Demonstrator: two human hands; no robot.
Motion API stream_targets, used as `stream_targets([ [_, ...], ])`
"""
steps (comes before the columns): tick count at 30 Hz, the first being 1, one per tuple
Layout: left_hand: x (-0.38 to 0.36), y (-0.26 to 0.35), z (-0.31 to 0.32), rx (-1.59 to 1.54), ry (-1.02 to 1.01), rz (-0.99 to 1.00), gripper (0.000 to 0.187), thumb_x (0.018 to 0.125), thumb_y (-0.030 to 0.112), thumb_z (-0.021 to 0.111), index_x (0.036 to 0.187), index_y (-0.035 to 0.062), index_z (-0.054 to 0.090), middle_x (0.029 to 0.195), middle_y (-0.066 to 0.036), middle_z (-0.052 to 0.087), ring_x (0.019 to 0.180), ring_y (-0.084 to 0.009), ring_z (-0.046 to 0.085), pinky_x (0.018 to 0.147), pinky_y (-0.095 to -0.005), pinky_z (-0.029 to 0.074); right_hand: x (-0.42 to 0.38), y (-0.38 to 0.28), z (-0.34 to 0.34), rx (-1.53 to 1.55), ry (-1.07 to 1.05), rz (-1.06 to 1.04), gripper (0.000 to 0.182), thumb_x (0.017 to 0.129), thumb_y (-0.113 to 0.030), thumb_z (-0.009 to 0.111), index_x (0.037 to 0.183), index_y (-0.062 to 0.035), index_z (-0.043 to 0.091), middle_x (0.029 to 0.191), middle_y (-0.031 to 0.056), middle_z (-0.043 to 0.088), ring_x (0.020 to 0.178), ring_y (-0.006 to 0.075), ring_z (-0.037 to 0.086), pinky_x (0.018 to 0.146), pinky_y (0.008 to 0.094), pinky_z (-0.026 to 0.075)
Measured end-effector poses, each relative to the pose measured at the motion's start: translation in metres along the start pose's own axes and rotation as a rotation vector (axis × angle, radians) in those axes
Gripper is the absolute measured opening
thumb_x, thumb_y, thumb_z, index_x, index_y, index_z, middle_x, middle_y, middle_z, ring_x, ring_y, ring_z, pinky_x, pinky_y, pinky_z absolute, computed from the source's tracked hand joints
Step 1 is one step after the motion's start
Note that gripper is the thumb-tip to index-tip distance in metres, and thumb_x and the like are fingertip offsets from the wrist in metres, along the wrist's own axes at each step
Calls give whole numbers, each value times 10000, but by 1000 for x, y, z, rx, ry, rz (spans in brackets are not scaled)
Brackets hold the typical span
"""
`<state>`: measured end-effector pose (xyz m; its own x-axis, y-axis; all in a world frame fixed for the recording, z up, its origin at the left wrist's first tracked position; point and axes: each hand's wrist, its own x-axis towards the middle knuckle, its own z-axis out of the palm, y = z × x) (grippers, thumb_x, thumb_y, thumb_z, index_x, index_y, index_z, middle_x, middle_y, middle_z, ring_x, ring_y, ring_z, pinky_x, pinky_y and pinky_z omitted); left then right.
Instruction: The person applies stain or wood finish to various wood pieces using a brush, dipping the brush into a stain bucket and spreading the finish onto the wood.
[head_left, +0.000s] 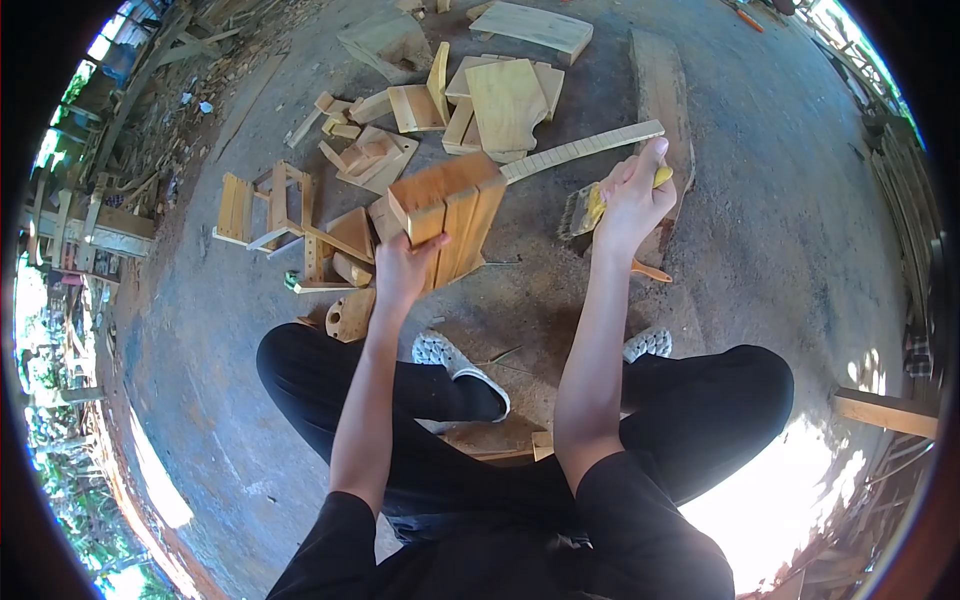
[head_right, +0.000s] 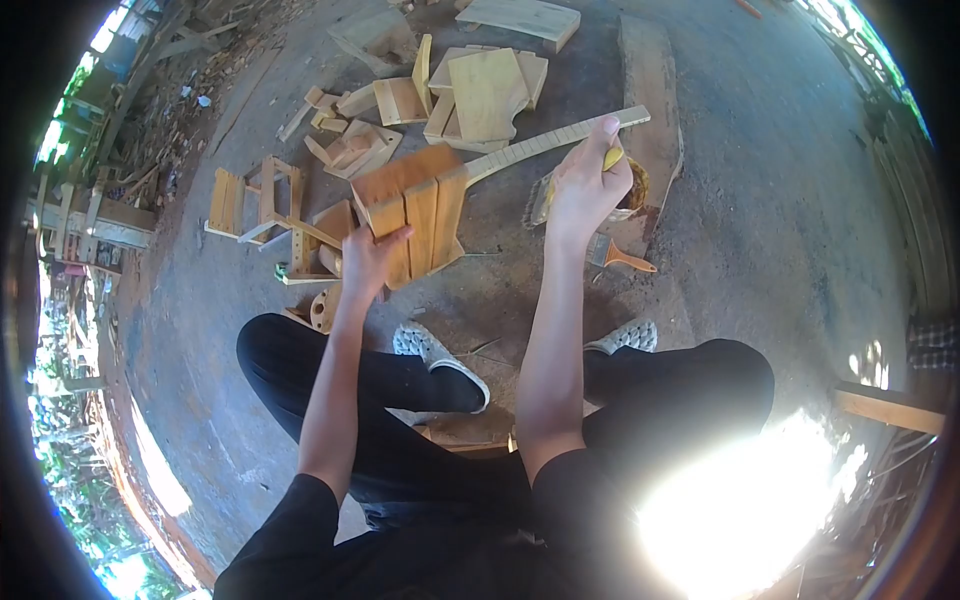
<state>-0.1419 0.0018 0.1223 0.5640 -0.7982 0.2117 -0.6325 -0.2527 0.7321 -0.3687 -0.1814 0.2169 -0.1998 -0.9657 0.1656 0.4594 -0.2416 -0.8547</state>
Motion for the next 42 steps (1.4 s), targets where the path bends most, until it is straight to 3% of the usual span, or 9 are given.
stream_targets([
  [8,57,7,-4,484,-234,-78,394,878,376,800,1058,27,766,981,-213,762,962,-391,738,847,-497,560,3,17,-5,-26,34,22,589,1133,-442,501,658,-107,407,526,-26,404,431,83,371,436,280,317],
  [14,35,-72,61,635,-344,-31,398,870,373,804,1111,61,743,982,-174,769,966,-368,742,832,-502,559,9,31,1,-278,53,-321,651,1162,-479,343,805,-8,616,796,76,682,802,170,593,847,364,474],
  [18,26,-80,49,629,-318,12,412,861,392,808,1127,85,737,995,-164,771,989,-371,736,840,-511,548,5,42,4,-381,-16,-196,644,1157,-494,345,837,-12,628,813,78,719,739,153,622,761,335,513],
  [20,27,-82,33,645,-347,35,435,862,408,804,1156,95,736,1021,-169,772,1003,-384,732,858,-517,545,1,44,12,-364,-130,182,670,1138,-553,345,857,-20,636,832,64,746,650,128,630,638,291,533],
  [25,37,-119,-11,761,-552,5,358,881,409,782,1029,89,724,932,-186,759,938,-400,735,819,-536,549,-33,93,41,-201,-395,273,283,981,-251,778,913,-4,659,833,66,752,650,72,664,586,239,553],
  [31,16,-125,-5,740,-376,75,209,914,291,737,939,86,708,865,-138,742,890,-356,734,766,-504,557,-75,149,44,-487,-589,-47,214,983,-196,771,936,-4,688,764,94,728,637,132,701,573,295,534],
  [35,5,-137,-5,639,-329,155,220,929,301,724,952,87,678,848,-159,729,872,-385,724,754,-525,546,-48,163,20,-574,-558,-16,212,978,-201,769,927,-15,679,754,150,723,593,228,701,566,350,525],
  [38,5,-139,2,627,-280,203,204,929,277,717,947,84,652,829,-150,716,854,-383,719,737,-526,542,-37,113,30,-843,-575,-136,288,1007,-212,752,853,4,639,844,96,769,632,100,695,569,234,563],
  [42,4,-140,0,655,-327,183,190,928,249,714,963,75,648,825,-143,707,835,-382,714,724,-529,541,-54,126,42,-279,-522,117,300,1019,-235,738,878,10,637,884,100,783,630,92,695,573,245,567],
])
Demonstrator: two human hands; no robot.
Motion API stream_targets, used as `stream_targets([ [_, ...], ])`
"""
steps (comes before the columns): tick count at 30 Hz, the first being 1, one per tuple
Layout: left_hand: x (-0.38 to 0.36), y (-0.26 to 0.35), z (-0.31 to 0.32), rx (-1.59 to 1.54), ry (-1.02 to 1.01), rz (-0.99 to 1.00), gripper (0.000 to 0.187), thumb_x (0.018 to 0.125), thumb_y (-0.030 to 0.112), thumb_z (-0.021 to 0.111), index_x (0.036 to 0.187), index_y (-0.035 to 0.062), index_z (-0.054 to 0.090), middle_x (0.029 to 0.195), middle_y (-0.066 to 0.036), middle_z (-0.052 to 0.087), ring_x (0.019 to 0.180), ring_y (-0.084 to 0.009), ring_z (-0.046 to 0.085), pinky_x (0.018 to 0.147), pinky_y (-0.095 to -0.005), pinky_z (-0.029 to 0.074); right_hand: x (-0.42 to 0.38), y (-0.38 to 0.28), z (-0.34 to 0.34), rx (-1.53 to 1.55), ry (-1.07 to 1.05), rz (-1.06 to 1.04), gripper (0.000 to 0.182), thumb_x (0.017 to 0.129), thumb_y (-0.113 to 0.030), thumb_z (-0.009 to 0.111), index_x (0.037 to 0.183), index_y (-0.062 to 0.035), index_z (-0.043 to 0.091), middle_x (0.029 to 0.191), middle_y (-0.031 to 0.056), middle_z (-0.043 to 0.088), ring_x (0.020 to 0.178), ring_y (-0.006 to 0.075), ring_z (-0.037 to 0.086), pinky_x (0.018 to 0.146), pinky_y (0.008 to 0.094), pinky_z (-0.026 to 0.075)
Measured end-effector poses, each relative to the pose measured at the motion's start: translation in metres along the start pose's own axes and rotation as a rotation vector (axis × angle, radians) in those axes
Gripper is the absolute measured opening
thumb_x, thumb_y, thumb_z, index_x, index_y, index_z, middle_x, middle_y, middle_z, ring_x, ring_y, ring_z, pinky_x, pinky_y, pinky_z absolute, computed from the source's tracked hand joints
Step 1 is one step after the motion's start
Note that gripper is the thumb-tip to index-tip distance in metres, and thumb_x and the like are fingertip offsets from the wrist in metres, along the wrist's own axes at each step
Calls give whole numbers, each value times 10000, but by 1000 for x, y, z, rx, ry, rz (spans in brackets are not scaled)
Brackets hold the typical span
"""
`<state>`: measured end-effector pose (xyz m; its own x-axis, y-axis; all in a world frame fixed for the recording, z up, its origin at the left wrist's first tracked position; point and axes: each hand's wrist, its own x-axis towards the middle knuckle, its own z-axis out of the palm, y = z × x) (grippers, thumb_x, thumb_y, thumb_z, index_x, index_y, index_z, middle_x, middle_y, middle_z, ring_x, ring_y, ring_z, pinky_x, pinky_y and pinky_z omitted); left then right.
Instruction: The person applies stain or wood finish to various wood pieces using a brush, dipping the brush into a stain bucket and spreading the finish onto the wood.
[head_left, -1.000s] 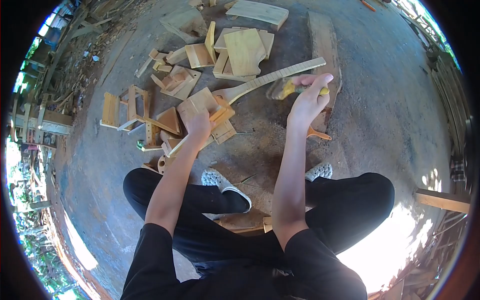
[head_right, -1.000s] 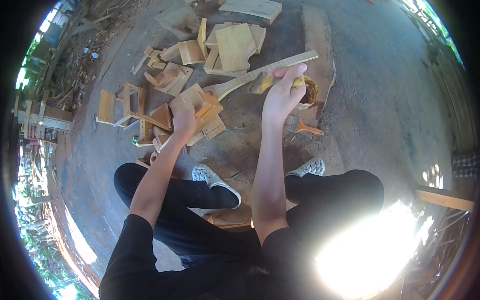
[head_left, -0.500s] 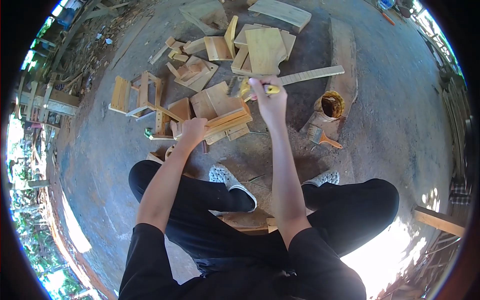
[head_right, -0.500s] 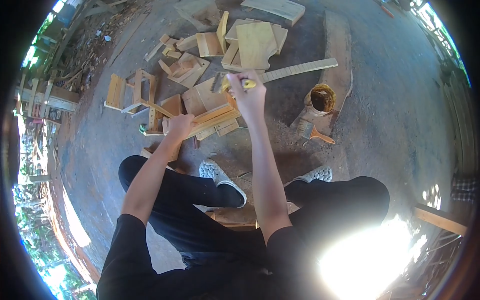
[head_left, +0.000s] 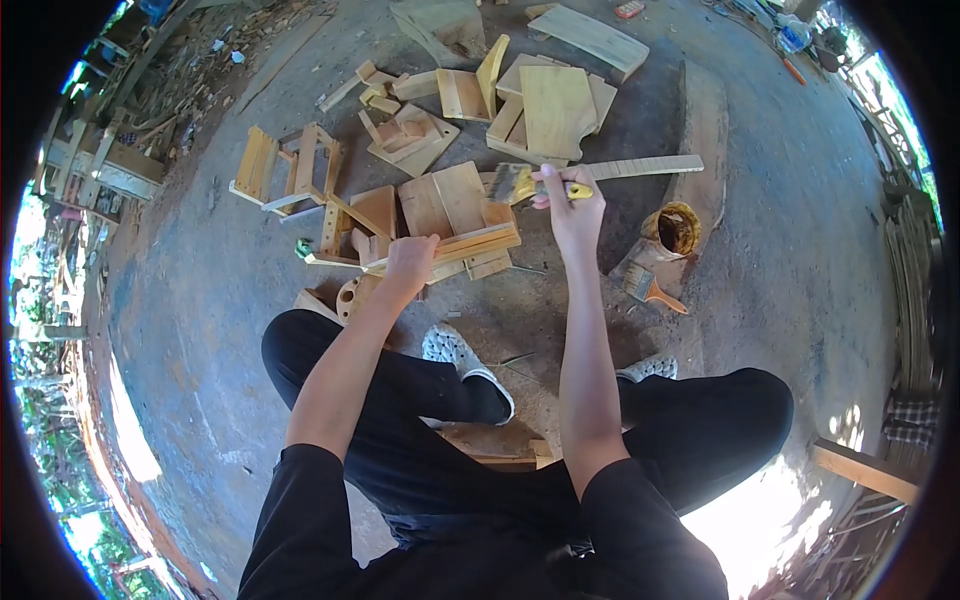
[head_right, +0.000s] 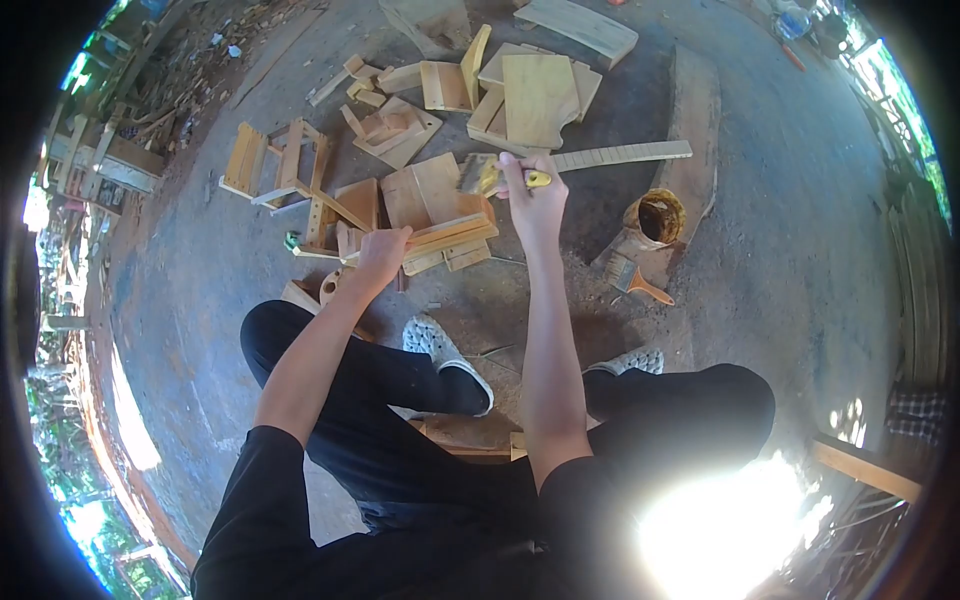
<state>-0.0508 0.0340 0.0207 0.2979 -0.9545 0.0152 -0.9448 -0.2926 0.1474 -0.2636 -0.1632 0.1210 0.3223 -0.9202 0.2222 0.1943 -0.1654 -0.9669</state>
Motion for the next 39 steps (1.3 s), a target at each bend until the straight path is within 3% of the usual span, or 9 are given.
stream_targets([
  [9,-7,24,1,148,-11,130,140,938,231,695,950,96,662,836,-77,726,880,-309,727,742,-467,539,3,8,-30,-418,-119,57,243,998,-195,741,878,2,667,723,101,756,586,132,717,545,304,557],
  [12,-1,26,-1,187,-44,134,129,937,228,692,951,102,666,838,-72,726,883,-300,728,743,-458,539,5,3,-35,-408,-66,38,235,999,-189,742,891,8,672,781,89,773,602,123,711,555,284,563],
  [14,0,26,-3,178,-47,133,125,934,225,692,949,103,668,837,-75,724,875,-302,728,738,-460,540,-1,15,-28,35,-58,73,233,1001,-184,742,891,6,665,843,95,781,621,118,705,565,274,564],
  [22,-6,33,-6,236,-48,152,49,911,149,662,942,124,690,863,-53,738,883,-262,738,730,-422,540,-2,7,-57,-313,-167,176,289,1006,-236,737,870,9,663,846,75,785,612,106,692,553,263,551],
  [27,-5,31,-7,210,-35,149,49,918,156,661,940,124,692,857,-52,738,876,-265,740,728,-420,542,-9,12,-44,-156,-84,74,272,993,-210,758,863,4,651,852,92,773,641,98,686,559,261,547],
  [29,-5,27,-8,195,-36,149,51,920,156,660,944,124,691,859,-52,738,876,-267,741,728,-420,542,-17,21,-41,-84,-271,146,246,989,-183,762,873,0,646,859,94,769,647,90,675,568,251,544],
  [35,-4,27,-2,194,-11,160,137,941,236,692,966,101,683,839,-79,722,839,-303,731,718,-455,551,-3,11,-80,-185,-312,215,226,1010,-176,741,881,-26,633,911,95,790,653,76,663,589,235,552],
  [37,-3,25,-2,197,-23,150,143,940,241,696,969,102,684,851,-81,725,844,-303,732,719,-455,550,1,0,-82,-339,-205,193,217,1009,-168,740,883,-25,636,925,100,792,662,76,669,598,236,558],
  [39,-1,25,-2,190,-27,148,145,941,245,697,966,103,684,852,-79,727,849,-302,734,720,-454,550,-6,-1,-66,-144,-164,197,225,1005,-172,744,875,-17,646,937,94,790,693,85,681,615,238,561],
])
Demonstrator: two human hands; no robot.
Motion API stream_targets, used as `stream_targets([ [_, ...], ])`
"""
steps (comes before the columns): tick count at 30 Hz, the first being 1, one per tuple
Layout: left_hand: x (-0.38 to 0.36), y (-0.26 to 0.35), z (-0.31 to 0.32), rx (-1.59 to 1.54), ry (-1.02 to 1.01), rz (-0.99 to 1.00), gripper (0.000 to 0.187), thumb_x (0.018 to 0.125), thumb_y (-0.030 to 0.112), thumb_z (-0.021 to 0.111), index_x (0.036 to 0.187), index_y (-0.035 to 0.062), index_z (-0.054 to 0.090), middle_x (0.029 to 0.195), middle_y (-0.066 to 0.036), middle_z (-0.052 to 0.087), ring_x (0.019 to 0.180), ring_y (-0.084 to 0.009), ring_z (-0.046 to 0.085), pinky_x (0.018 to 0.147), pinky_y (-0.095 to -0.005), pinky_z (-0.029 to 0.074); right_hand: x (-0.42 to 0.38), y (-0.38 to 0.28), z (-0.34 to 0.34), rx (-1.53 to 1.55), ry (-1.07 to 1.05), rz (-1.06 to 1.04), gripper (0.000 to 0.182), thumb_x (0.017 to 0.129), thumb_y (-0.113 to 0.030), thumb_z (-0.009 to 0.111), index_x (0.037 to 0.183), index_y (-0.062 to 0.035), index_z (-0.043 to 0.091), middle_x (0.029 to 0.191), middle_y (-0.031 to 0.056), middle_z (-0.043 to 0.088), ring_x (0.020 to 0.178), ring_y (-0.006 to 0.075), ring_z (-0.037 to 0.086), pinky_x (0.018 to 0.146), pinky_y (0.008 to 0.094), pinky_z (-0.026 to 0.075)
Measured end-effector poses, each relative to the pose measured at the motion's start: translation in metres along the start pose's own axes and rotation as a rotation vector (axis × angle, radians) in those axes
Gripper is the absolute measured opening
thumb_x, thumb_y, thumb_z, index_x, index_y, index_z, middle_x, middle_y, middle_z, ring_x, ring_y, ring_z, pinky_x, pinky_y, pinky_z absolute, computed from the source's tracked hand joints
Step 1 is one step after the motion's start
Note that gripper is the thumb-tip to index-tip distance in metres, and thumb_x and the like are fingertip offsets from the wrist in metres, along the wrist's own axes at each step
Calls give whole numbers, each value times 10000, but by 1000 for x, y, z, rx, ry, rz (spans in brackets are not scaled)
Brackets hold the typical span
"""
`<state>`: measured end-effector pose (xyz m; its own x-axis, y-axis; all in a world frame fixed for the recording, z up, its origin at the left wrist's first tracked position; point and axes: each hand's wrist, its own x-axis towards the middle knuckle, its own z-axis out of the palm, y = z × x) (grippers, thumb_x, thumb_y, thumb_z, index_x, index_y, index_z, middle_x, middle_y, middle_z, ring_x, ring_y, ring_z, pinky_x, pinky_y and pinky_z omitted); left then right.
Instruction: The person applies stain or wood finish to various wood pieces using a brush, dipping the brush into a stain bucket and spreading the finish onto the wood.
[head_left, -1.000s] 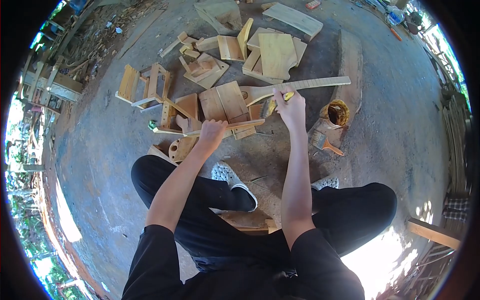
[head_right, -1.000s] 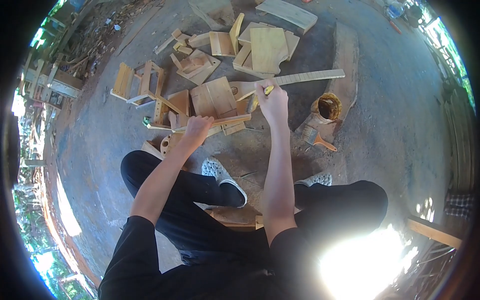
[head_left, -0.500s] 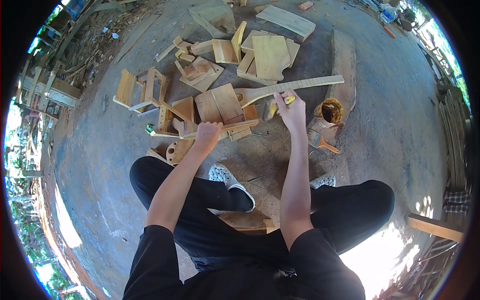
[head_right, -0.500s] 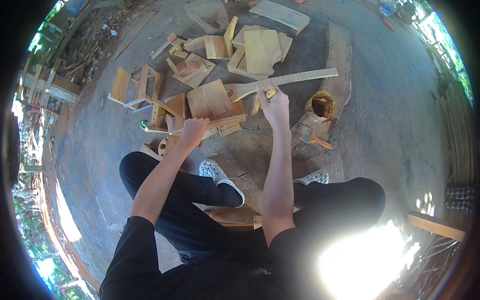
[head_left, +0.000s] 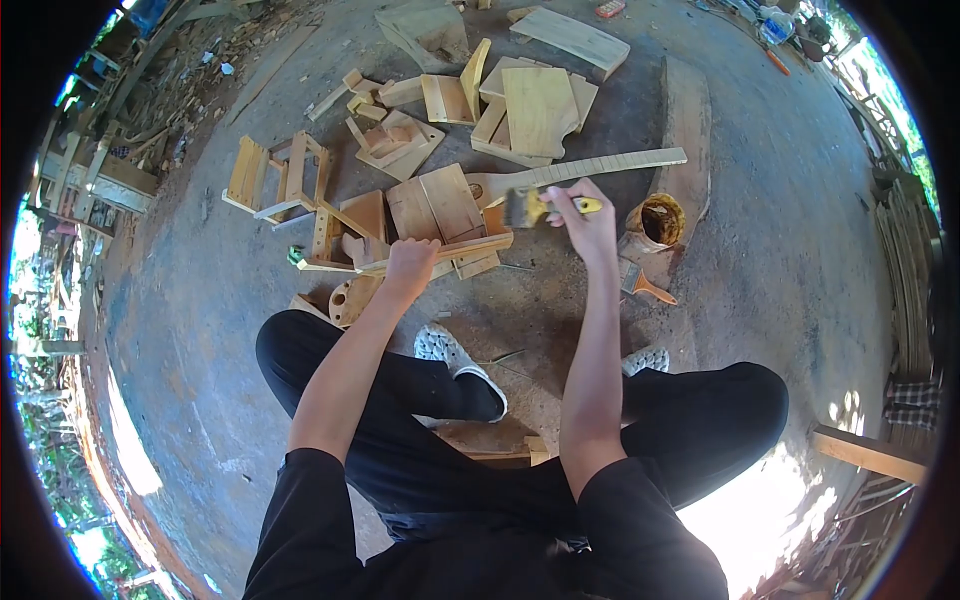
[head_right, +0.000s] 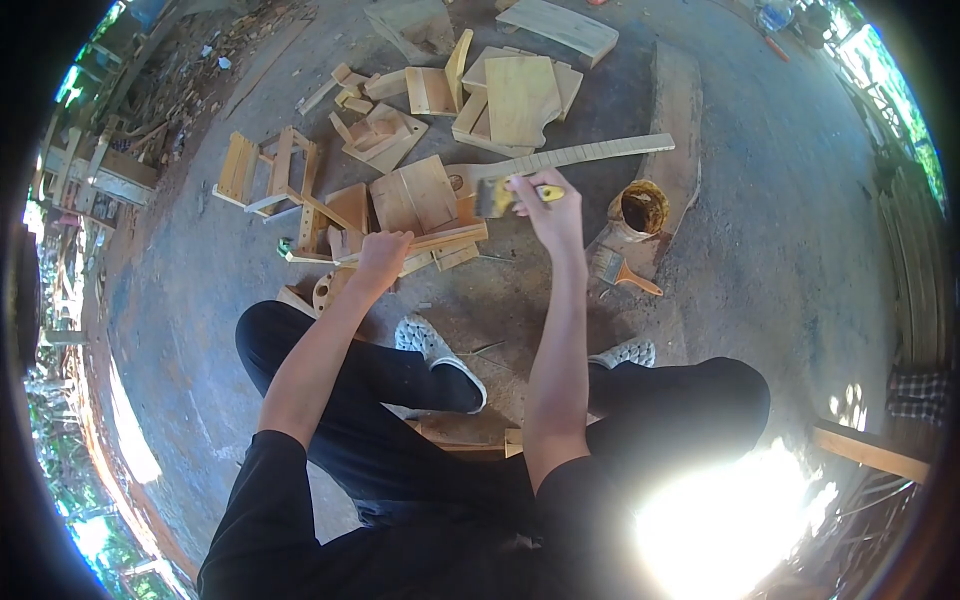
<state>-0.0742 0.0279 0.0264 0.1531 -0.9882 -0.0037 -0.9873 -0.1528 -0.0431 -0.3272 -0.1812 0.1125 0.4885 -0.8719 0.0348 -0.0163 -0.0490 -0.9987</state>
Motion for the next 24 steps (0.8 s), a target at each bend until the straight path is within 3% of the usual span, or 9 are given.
stream_targets([
  [3,-1,-2,-3,4,-19,-8,146,942,251,700,961,107,685,854,-75,731,857,-300,735,718,-452,548,-6,8,23,94,-171,-50,202,951,-156,807,868,-10,694,883,72,748,697,94,680,625,247,558],
  [8,-3,1,-8,-14,-15,-19,173,926,275,725,930,108,681,833,-66,742,843,-313,739,761,-483,538,-5,22,8,42,-201,17,262,972,-190,787,835,-17,646,899,70,769,673,91,665,626,248,555],
  [10,-1,-6,-27,-108,-194,-52,361,832,360,825,1058,107,705,1062,-92,757,1032,-318,725,876,-502,532,-1,22,0,30,-184,41,272,979,-212,779,836,-28,638,903,65,778,666,88,664,631,258,562],
  [11,-3,-13,-38,-108,-193,-52,361,832,360,825,1058,107,705,1062,-92,757,1032,-318,725,876,-502,532,-1,22,-2,0,-176,51,258,982,-211,772,842,-38,643,894,57,779,660,87,664,629,259,563],
  [13,-11,-34,-55,97,-57,-5,806,685,396,936,1379,135,620,1281,-91,691,1260,-298,623,1031,-516,457,-2,21,-1,5,-166,52,254,984,-209,768,844,-38,643,892,55,778,659,88,665,627,257,563],
  [14,-11,-43,-61,98,-60,1,806,685,396,936,1379,135,620,1281,-91,691,1260,-298,623,1031,-516,457,-4,21,-1,9,-159,56,251,987,-208,763,846,-38,642,890,54,778,658,88,666,625,254,562],
  [16,-14,-65,-65,105,-453,-258,1199,586,409,987,1595,154,393,1471,-75,565,1387,-297,518,1077,-566,441,-2,23,-3,17,-161,58,252,987,-209,762,849,-35,643,892,56,779,659,90,667,627,256,564],
  [20,-44,-84,-19,64,-396,-387,1119,616,343,981,1549,141,399,1439,-71,579,1372,-298,537,1103,-546,439,0,26,-2,45,-172,49,260,983,-218,766,859,-27,641,904,65,784,663,93,673,628,262,567],
  [24,-55,-71,-27,-118,-110,-466,842,623,231,963,1343,117,541,1307,-84,633,1312,-282,578,1043,-473,468,-1,28,-2,62,-127,65,269,984,-222,765,853,-28,633,905,74,786,641,92,666,607,257,561],
])
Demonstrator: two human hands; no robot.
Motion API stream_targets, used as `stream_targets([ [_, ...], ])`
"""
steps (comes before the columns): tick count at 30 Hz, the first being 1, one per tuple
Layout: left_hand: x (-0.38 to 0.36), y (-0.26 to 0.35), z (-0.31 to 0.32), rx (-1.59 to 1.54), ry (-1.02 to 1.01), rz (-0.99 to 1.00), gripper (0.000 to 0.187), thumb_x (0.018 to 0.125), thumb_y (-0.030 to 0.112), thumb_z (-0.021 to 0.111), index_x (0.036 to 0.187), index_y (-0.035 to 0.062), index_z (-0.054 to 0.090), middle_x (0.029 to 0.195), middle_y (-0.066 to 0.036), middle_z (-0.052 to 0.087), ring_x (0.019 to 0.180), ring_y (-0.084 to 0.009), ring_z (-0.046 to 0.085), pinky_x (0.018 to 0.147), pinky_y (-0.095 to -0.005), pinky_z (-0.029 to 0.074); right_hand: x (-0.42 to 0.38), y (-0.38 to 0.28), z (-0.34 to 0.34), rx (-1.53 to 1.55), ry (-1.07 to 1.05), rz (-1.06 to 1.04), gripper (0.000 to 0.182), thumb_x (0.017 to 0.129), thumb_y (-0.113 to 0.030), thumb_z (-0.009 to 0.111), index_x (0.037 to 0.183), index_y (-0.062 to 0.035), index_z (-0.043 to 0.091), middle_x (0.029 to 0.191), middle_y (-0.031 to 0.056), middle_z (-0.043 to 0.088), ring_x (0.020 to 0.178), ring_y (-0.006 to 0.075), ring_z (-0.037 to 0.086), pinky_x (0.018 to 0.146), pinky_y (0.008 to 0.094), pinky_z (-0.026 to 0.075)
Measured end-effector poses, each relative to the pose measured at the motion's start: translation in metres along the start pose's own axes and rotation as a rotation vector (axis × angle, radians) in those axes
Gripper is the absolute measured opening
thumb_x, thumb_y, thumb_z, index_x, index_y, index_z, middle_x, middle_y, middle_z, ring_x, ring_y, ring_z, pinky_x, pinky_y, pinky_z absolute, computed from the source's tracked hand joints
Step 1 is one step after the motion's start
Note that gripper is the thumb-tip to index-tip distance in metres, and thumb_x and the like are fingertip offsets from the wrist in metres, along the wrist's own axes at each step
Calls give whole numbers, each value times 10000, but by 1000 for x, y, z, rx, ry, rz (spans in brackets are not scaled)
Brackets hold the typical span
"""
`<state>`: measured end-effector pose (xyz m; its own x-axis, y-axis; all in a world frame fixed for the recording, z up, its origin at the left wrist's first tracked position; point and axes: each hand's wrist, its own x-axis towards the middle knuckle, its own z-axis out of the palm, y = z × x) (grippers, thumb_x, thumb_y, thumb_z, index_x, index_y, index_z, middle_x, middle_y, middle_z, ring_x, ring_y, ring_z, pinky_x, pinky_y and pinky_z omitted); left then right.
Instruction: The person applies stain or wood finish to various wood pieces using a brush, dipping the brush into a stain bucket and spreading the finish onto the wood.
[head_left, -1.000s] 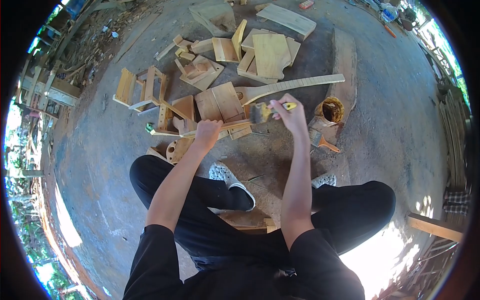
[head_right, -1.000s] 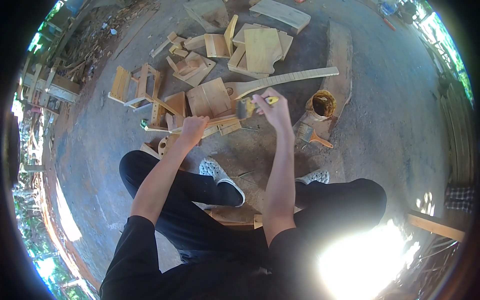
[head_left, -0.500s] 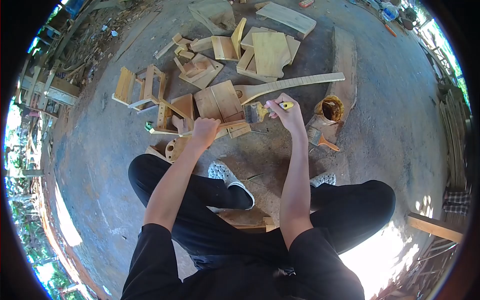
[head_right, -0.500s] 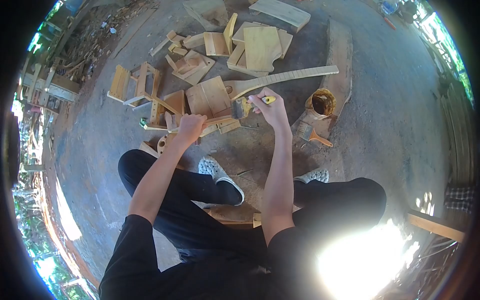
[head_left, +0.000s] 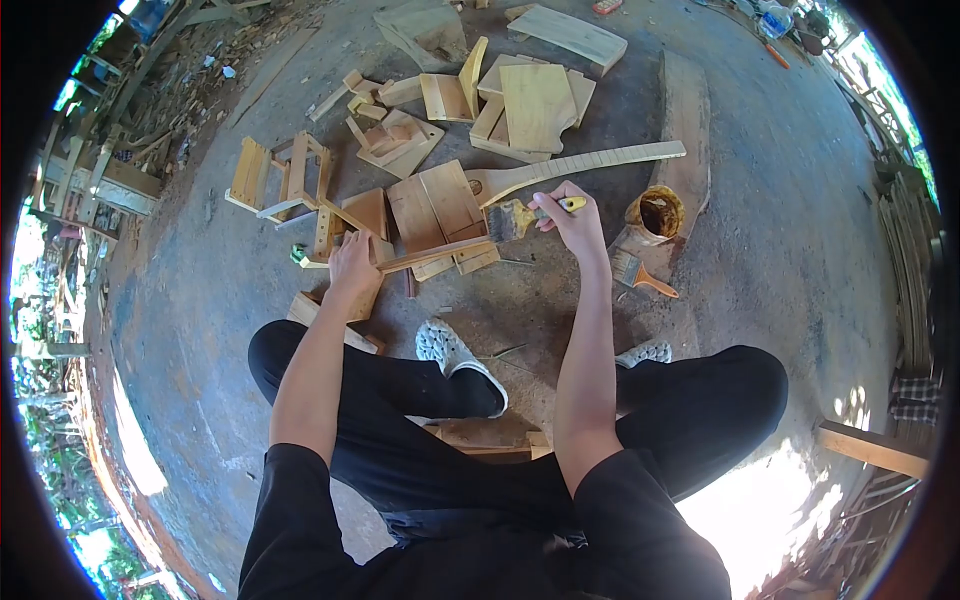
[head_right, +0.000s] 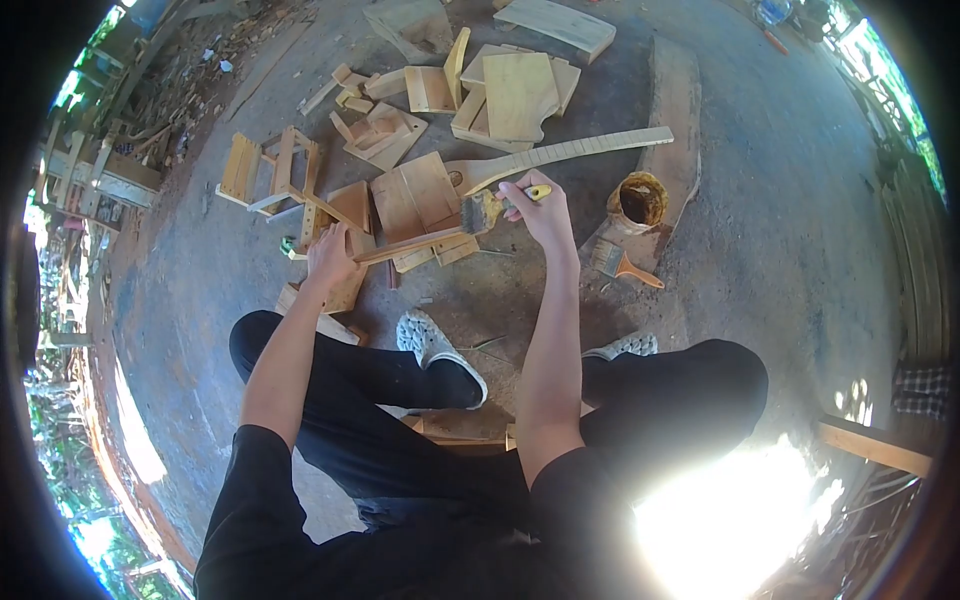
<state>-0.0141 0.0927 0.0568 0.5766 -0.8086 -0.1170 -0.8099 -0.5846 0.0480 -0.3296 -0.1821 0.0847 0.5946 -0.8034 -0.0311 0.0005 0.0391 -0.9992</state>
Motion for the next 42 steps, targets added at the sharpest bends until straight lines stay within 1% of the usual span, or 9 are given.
stream_targets([
  [8,-6,38,-91,-42,257,227,686,616,126,917,1227,105,607,1157,-73,653,1150,-296,637,1011,-462,466,7,-20,4,204,411,-125,354,1057,-288,674,849,-4,630,870,88,771,586,74,636,541,228,518],
  [10,-8,47,-112,-101,449,295,712,601,125,920,1237,105,601,1148,-78,638,1153,-314,613,1037,-473,450,10,-34,15,268,402,-124,373,1074,-325,650,865,-17,620,880,102,761,594,102,647,556,239,528],
  [13,-10,52,-134,-142,492,306,718,657,134,911,1295,116,580,1218,-107,627,1208,-340,582,1047,-458,461,10,-52,40,607,306,-229,304,1065,-299,668,933,-31,611,923,149,755,669,175,697,618,306,578],
  [21,-14,54,-131,-427,446,242,810,641,93,945,1351,101,554,1255,-115,619,1231,-354,570,1065,-456,459,1,-68,102,778,170,-221,183,966,-97,774,1023,-32,613,920,115,736,721,205,748,661,331,651],
  [26,-14,56,-128,-599,436,219,846,630,74,960,1364,87,539,1289,-130,640,1243,-369,593,1058,-461,473,-4,-70,126,938,182,-92,189,988,-144,760,1047,-29,622,825,84,717,614,218,736,560,325,641],
  [29,-11,57,-125,-621,489,193,829,639,90,968,1350,69,542,1263,-140,657,1219,-358,623,1027,-454,496,-6,-60,146,872,140,-59,236,991,-199,766,1073,-26,628,872,134,745,624,214,742,579,337,648],
  [32,-16,63,-135,-689,342,126,804,641,99,974,1328,55,556,1252,-138,664,1210,-343,639,1014,-445,512,-5,-48,159,833,152,-34,253,991,-195,765,1087,-22,606,873,137,742,632,218,746,577,340,648],
  [37,-18,57,-135,-608,377,178,763,634,111,978,1286,69,582,1228,-121,665,1200,-333,643,1014,-438,521,5,-34,134,662,285,-113,259,989,-172,760,1058,-9,572,844,124,711,616,224,735,540,342,639],
  [42,-17,62,-135,-577,374,232,782,637,129,983,1303,74,576,1244,-125,665,1206,-329,652,1018,-432,524,9,-32,119,790,331,-110,242,990,-163,757,1044,-15,574,826,96,696,613,222,735,526,331,630],
])
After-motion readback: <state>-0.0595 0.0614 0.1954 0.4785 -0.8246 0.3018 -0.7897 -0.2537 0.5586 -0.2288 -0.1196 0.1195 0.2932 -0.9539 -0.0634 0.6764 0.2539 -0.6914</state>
